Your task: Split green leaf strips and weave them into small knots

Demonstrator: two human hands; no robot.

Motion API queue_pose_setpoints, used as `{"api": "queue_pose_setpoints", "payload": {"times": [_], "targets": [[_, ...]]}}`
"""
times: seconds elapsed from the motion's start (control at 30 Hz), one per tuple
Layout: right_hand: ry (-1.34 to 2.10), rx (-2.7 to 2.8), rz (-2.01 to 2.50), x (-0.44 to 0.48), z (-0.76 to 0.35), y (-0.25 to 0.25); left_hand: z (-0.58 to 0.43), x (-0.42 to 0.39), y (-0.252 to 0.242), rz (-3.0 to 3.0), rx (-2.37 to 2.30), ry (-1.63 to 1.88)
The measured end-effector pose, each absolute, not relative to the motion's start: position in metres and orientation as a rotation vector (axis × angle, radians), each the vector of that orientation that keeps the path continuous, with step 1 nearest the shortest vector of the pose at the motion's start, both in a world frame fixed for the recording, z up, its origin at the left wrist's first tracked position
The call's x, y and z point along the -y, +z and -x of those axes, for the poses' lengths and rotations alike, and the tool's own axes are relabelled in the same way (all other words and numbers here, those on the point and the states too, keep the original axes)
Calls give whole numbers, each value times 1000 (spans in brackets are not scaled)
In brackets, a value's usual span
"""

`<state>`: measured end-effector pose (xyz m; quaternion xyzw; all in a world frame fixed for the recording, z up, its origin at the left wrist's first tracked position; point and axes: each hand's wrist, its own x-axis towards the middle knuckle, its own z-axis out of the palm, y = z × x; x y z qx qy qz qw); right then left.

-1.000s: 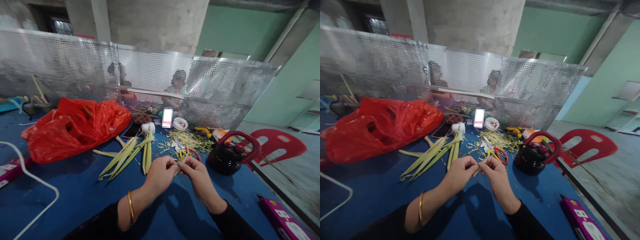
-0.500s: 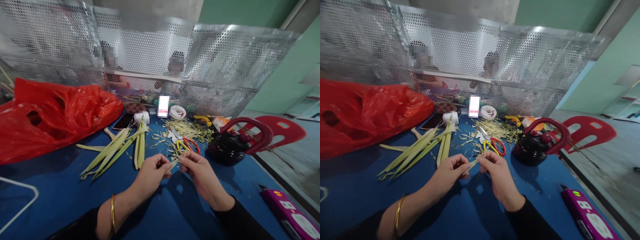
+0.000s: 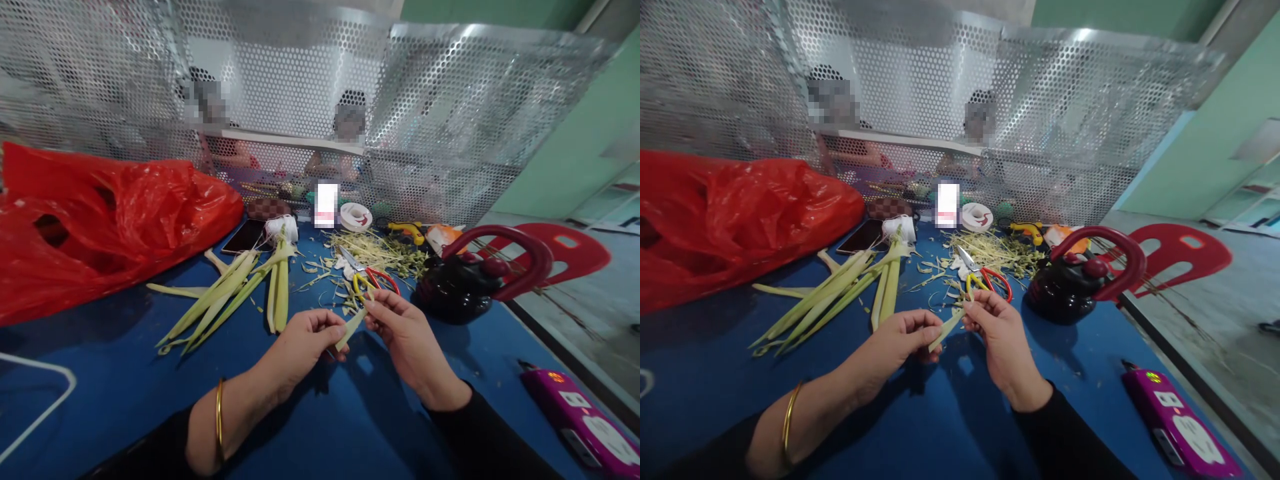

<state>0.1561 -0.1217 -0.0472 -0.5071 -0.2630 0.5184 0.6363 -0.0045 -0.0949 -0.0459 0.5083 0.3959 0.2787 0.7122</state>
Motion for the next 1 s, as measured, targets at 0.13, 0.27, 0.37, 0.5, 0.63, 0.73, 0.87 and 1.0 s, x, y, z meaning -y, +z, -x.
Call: {"api": "queue_pose_setpoints", "payload": {"times": [0.13, 0.27, 0.37, 0.5, 0.63, 0.73, 0.87, 1.0], "targets": [[1217, 680, 1153, 124, -153, -50, 3, 97, -46, -1098, -881, 566], [1241, 743, 1186, 127, -148, -52, 3, 99, -46, -1179, -899, 600], [1231, 759, 1195, 128, -147, -51, 3, 98, -44, -1206, -950, 668], [1181, 788, 1202, 128, -148, -49, 4, 96, -40, -1227, -1002, 649], [1166, 838, 1194, 128, -149, -49, 4, 97, -37, -1204, -1043, 630], [1201, 893, 1207, 128, -148, -50, 4, 97, -40, -1207, -1053, 646], [1073, 915, 1252, 126, -149, -52, 3, 97, -43, -1243, -1061, 653], [970, 853, 1244, 125, -152, -54, 2, 97, -44, -1267, -1060, 635]]}}
